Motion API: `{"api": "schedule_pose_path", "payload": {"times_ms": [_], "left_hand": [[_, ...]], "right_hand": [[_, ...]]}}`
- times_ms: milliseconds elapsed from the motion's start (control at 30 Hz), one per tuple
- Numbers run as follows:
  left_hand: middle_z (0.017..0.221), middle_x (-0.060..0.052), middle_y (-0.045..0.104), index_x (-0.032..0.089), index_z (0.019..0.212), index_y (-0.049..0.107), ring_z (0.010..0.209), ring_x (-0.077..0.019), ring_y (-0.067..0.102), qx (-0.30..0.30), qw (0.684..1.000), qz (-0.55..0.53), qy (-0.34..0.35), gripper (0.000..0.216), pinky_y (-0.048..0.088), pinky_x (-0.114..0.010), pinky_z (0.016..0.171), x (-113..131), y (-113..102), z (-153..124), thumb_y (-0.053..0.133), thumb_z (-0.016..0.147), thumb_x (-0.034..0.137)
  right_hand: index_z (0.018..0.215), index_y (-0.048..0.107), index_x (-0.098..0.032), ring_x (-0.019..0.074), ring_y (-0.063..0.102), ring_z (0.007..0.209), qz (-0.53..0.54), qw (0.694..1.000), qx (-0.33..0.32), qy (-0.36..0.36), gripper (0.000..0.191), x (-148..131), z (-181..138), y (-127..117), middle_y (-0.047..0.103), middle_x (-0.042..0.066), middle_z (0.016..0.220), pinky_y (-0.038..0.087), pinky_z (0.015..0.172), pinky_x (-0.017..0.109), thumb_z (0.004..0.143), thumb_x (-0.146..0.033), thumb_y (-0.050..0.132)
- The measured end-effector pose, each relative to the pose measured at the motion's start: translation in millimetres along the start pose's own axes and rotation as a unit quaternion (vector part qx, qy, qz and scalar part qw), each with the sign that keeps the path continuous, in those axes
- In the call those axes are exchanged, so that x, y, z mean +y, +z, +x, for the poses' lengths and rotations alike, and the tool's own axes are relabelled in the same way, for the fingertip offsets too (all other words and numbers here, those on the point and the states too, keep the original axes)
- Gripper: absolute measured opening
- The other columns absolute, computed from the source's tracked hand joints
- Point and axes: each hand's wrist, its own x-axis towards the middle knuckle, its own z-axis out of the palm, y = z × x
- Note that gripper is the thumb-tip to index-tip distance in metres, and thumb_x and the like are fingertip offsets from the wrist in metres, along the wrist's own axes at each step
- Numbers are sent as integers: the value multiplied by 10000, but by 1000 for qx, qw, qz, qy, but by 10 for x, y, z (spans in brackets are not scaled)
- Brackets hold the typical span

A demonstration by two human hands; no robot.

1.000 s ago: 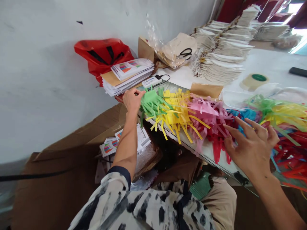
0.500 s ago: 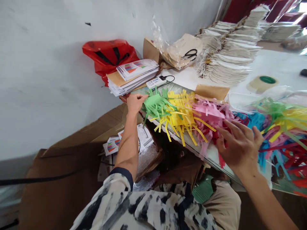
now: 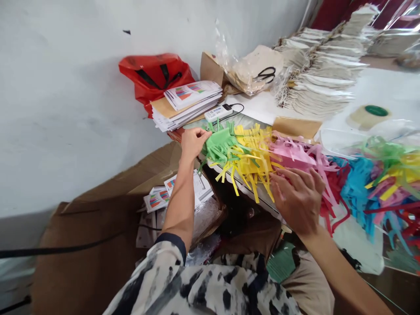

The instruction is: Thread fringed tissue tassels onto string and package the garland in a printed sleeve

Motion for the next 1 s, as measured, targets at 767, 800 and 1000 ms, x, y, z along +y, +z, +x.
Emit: {"api": "schedule_pose_path", "payload": {"times_ms": [767,800,1000], "left_hand": [[564,27,577,180,652,737,566,-123,474,-18,993,-92,-74,340,337,-286,586,0,-51,-59,800,772,491],[565,26,578,180,650,735,568,-124,478,-18,993,-94,-74,345,339,-286,587,-6,-42,-55,797,774,496],[559,25,570,178,645,735,565,-121,467,-16,993,-89,-75,369,332,-287,589,-12,-21,-45,794,773,519]], "right_hand": [[1017,715,-188,311,585,1044,81,993,-82,-11,235,-1176,1333,1378,730,121,992,318,1114,492,1043,-322,524],[1039,715,-182,315,581,1053,83,993,-85,-14,240,-1178,1327,1383,731,125,1003,318,1114,496,1039,-343,537],[986,707,-191,295,584,1034,66,993,-97,-14,248,-1186,1319,1419,737,114,989,317,1115,482,1058,-287,489]]}}
